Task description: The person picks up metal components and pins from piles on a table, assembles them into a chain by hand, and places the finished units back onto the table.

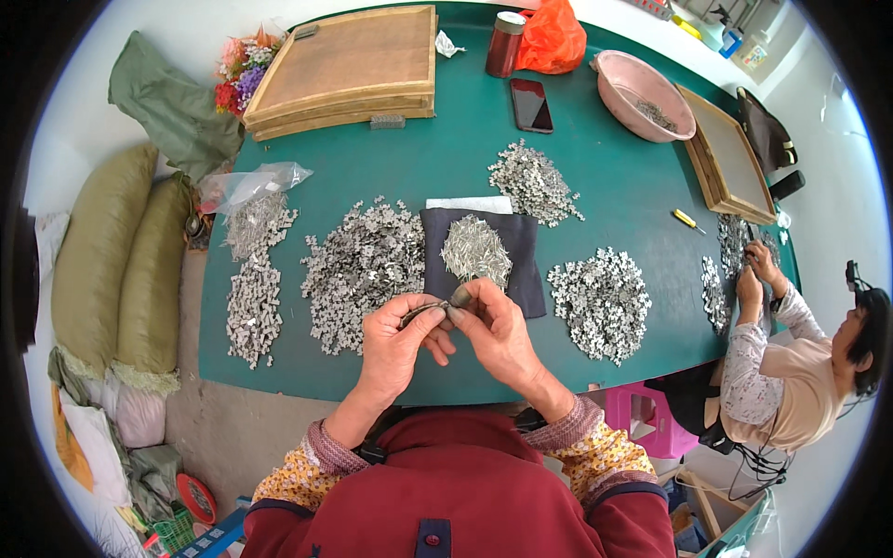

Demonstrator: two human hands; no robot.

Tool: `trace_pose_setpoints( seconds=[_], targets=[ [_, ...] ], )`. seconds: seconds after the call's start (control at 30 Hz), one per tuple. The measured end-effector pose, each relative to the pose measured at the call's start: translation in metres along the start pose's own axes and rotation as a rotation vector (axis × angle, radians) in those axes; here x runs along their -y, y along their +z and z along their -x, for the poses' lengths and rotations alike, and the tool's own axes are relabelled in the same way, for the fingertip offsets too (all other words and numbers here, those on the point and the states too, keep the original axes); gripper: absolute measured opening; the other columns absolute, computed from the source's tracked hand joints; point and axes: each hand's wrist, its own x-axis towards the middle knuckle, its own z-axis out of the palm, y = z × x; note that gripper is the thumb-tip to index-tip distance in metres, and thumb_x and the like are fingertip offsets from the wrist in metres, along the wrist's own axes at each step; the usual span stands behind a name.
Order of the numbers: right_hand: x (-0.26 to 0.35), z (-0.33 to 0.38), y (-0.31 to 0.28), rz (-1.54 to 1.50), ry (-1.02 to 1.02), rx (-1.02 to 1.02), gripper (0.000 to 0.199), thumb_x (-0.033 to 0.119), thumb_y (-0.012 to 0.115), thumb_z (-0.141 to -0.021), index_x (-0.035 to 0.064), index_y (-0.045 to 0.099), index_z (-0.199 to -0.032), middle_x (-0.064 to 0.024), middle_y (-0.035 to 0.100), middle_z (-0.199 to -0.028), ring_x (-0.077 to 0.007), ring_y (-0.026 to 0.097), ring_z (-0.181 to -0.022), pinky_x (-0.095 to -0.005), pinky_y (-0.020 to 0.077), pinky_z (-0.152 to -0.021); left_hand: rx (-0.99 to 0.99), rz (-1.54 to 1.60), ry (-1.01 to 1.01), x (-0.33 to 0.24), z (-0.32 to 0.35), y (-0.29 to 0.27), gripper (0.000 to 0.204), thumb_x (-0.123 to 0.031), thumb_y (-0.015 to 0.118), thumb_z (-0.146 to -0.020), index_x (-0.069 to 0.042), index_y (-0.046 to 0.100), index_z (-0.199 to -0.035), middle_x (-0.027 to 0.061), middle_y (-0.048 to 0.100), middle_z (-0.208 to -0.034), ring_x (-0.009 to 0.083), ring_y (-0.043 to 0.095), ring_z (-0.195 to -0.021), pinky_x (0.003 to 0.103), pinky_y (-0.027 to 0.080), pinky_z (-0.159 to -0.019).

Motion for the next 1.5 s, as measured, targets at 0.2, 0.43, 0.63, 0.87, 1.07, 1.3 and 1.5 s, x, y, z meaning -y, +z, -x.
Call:
trace_pose_setpoints(
  seconds=[0.2,0.43,0.63,0.87,1.07,1.3,1.5],
  targets=[
    [0.012,-0.002,-0.013,0.413,-0.206,0.060,0.016,-0.006,0.056,-0.088,-0.0010,0.053,-0.102,-0.0089,0.057,-0.089,-0.0185,0.057,-0.079,-0.0312,0.0470,-0.069,-0.001,-0.074,-0.022,-0.005,-0.003,-0.004,0.013,-0.003,0.060,-0.093,0.007,0.063,-0.100,0.0133,0.066,-0.080,0.0186,0.066,-0.060,0.028,0.055,-0.047],
    [0.017,-0.009,-0.014,0.565,-0.322,0.070,0.020,-0.009,0.055,-0.084,-0.0005,0.053,-0.103,-0.0160,0.054,-0.089,-0.0341,0.058,-0.083,-0.0396,0.0474,-0.071,0.041,-0.150,-0.105,0.001,-0.005,-0.006,0.013,-0.003,0.060,-0.093,0.007,0.063,-0.100,0.0122,0.066,-0.078,0.0175,0.066,-0.059,0.026,0.055,-0.047],
    [0.015,-0.013,-0.011,0.539,-0.324,0.072,0.019,-0.009,0.054,-0.084,-0.0003,0.053,-0.101,-0.0161,0.054,-0.091,-0.0346,0.058,-0.082,-0.0390,0.0474,-0.070,0.057,-0.172,-0.121,0.001,-0.007,-0.006,0.013,-0.004,0.061,-0.093,0.007,0.063,-0.100,0.0123,0.066,-0.078,0.0174,0.066,-0.059,0.026,0.055,-0.047],
    [0.010,-0.017,-0.013,0.572,-0.329,0.111,0.017,-0.008,0.054,-0.085,-0.0005,0.052,-0.100,-0.0164,0.054,-0.090,-0.0344,0.058,-0.080,-0.0396,0.0472,-0.068,0.050,-0.158,-0.117,0.003,-0.011,-0.009,0.013,-0.003,0.061,-0.093,0.007,0.063,-0.100,0.0127,0.067,-0.078,0.0175,0.066,-0.059,0.026,0.055,-0.047],
    [0.004,-0.020,-0.004,0.533,-0.337,0.065,0.017,-0.008,0.054,-0.085,-0.0002,0.053,-0.100,-0.0158,0.055,-0.088,-0.0344,0.058,-0.079,-0.0393,0.0478,-0.067,0.048,-0.129,-0.111,0.006,-0.012,-0.013,0.012,-0.003,0.062,-0.092,0.007,0.064,-0.099,0.0115,0.066,-0.078,0.0164,0.066,-0.059,0.026,0.054,-0.047],
    [-0.002,-0.015,0.000,0.333,-0.170,-0.017,0.012,-0.006,0.058,-0.087,-0.0003,0.057,-0.098,-0.0122,0.059,-0.087,-0.0238,0.062,-0.080,-0.0334,0.0507,-0.072,-0.008,-0.088,-0.084,0.007,-0.012,-0.013,0.010,-0.002,0.063,-0.090,0.007,0.065,-0.095,0.0119,0.067,-0.078,0.0175,0.066,-0.058,0.026,0.054,-0.044],
    [-0.017,-0.009,-0.002,0.341,-0.200,-0.025,0.014,-0.005,0.060,-0.087,0.0000,0.057,-0.100,-0.0110,0.060,-0.087,-0.0201,0.062,-0.077,-0.0324,0.0502,-0.070,0.003,-0.087,-0.094,0.006,-0.010,-0.012,0.010,-0.003,0.062,-0.092,0.006,0.065,-0.096,0.0092,0.066,-0.078,0.0141,0.066,-0.061,0.024,0.054,-0.048]
  ],
)
